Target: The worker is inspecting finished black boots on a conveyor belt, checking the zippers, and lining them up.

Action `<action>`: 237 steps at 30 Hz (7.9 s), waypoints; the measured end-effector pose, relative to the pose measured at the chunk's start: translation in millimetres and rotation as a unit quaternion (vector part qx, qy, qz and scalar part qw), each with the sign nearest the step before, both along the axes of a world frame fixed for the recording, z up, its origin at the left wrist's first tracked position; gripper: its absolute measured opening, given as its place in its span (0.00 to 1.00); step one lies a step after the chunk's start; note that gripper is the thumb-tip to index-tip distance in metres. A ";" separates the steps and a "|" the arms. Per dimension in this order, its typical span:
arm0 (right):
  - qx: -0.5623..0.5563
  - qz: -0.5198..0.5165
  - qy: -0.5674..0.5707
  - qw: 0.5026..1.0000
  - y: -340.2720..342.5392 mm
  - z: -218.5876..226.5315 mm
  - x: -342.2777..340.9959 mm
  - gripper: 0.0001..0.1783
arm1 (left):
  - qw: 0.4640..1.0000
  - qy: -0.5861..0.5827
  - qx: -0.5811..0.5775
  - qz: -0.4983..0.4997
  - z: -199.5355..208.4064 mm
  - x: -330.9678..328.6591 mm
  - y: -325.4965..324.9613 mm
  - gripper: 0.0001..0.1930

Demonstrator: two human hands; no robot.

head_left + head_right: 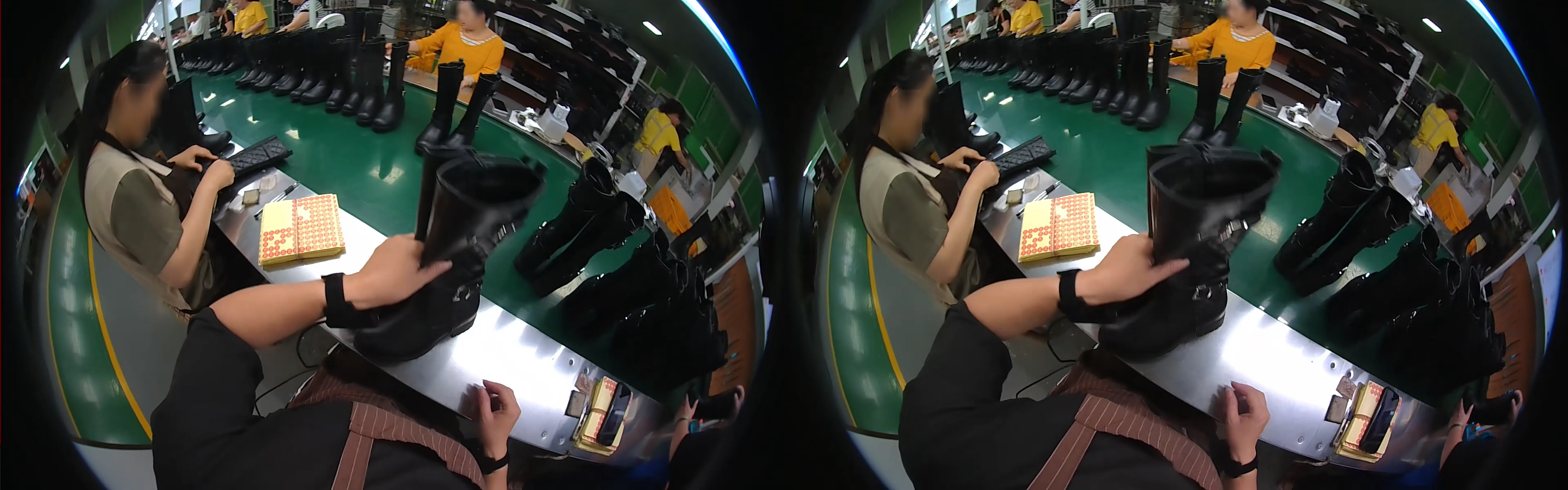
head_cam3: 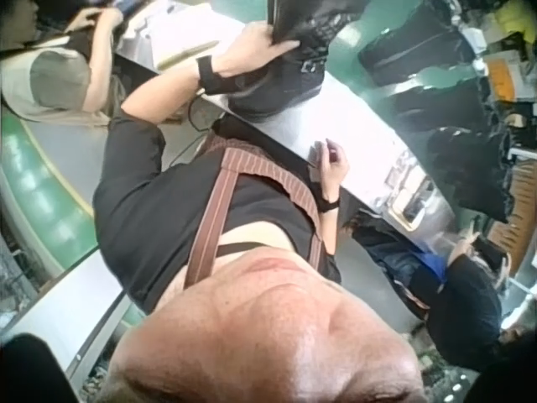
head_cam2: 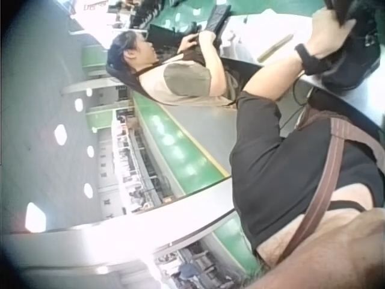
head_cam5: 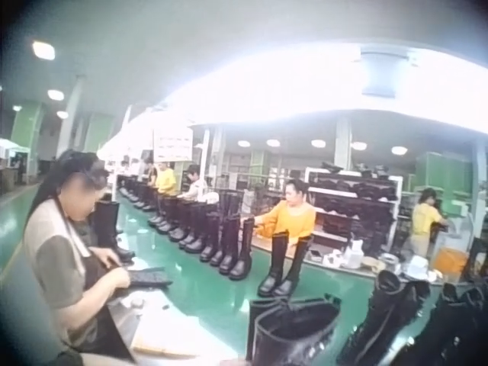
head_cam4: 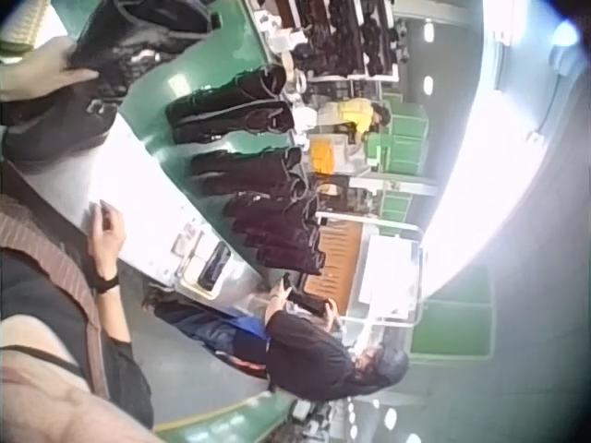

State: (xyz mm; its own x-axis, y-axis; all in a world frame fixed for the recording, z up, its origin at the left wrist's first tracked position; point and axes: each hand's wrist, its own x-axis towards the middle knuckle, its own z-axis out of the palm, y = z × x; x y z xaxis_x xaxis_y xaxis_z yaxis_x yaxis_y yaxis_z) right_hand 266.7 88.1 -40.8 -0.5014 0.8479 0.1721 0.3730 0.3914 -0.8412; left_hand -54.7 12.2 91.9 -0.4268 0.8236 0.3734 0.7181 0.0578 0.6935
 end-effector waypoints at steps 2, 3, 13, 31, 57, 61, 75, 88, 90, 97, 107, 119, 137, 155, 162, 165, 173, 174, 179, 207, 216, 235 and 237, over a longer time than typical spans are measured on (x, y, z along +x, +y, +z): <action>-0.042 -0.053 0.028 0.997 0.0 -8.4 9.7 0.05 | 0.994 -0.007 -0.101 0.051 9.5 -27.9 28.8 0.25; -0.007 -0.063 0.049 0.997 0.4 -11.5 13.0 0.04 | 0.994 0.013 -0.094 0.050 13.1 -40.6 45.9 0.26; 0.126 -0.137 -0.027 0.982 3.2 -1.7 -9.0 0.02 | 0.984 0.109 0.021 0.141 8.9 -136.3 300.5 0.26; 0.201 -0.102 -0.097 0.970 7.2 10.0 -17.7 0.12 | 0.926 0.128 -0.345 0.088 -136.8 -187.0 369.1 0.46; 0.275 -0.138 -0.035 0.951 -6.4 -11.3 -1.8 0.06 | 0.942 0.194 -0.274 -0.022 -119.7 -4.8 -132.4 0.33; 0.321 -0.127 -0.015 0.938 -8.0 -11.6 0.0 0.09 | 0.952 0.232 -0.200 0.019 -142.8 -2.2 -133.8 0.31; 0.339 -0.185 0.027 0.922 -6.5 -22.7 -1.9 0.15 | 0.944 0.267 -0.191 0.033 -154.9 -3.6 -136.9 0.28; 0.168 -0.162 0.008 0.972 -4.2 -21.1 -1.5 0.16 | 0.943 0.274 -0.183 0.053 -161.7 -7.5 -134.2 0.28; 0.181 -0.133 -0.048 0.973 -3.7 -20.0 -2.2 0.16 | 0.931 0.298 -0.202 0.055 -159.6 -6.0 -133.7 0.27; 0.214 -0.091 -0.118 0.966 -1.0 -20.7 -3.2 0.14 | 0.935 0.292 -0.184 0.076 -159.6 -1.6 -132.2 0.27; 0.245 -0.073 -0.077 0.964 -0.3 -23.9 -1.4 0.12 | 0.932 0.265 -0.225 0.098 -157.9 2.3 -130.1 0.26; 0.266 -0.048 -0.075 0.960 0.6 -22.9 0.2 0.13 | 0.892 0.179 -0.398 -0.121 -15.7 28.2 -57.7 0.31; 0.257 -0.049 -0.098 0.960 4.4 -13.2 -1.3 0.12 | 0.999 0.039 -0.008 0.023 -4.0 55.1 294.1 0.41; 0.141 -0.014 0.058 0.988 7.4 39.4 2.8 0.55 | 0.976 0.160 0.108 -0.100 62.0 99.5 120.1 0.14; 0.214 -0.025 0.022 0.976 -11.0 73.0 -28.5 0.64 | 0.957 0.198 0.153 -0.145 54.8 133.8 48.0 0.10; 0.206 -0.012 0.033 0.978 -13.2 66.6 -11.5 0.53 | 0.949 0.213 0.184 -0.139 51.3 132.7 43.2 0.11; 0.022 -0.289 -0.059 0.955 -47.8 -28.5 207.0 0.10 | 0.944 0.219 0.202 -0.144 37.9 121.8 34.5 0.15; 0.024 -0.372 -0.152 0.915 -66.3 -33.9 248.7 0.10 | 0.943 0.210 0.198 -0.163 35.9 120.7 32.7 0.15; 0.198 -0.617 -0.506 0.569 -197.9 71.3 426.4 0.09 | 0.944 0.203 0.219 -0.138 27.8 117.4 25.1 0.16; 0.236 -0.219 -0.462 0.827 131.1 10.4 147.7 0.20 | 0.963 0.172 0.177 -0.109 55.2 134.2 58.5 0.17; 0.150 -0.143 0.150 0.967 71.7 173.1 101.3 0.11 | 0.959 0.172 0.201 -0.101 54.3 153.6 79.4 0.15; 0.551 -0.290 -0.008 0.783 40.3 259.1 -3.1 0.13 | 0.954 0.188 0.217 -0.080 49.5 157.2 71.4 0.11; 0.431 -0.340 0.123 0.827 36.8 264.6 -3.3 0.15 | 0.954 0.196 0.220 -0.055 48.4 157.7 71.7 0.10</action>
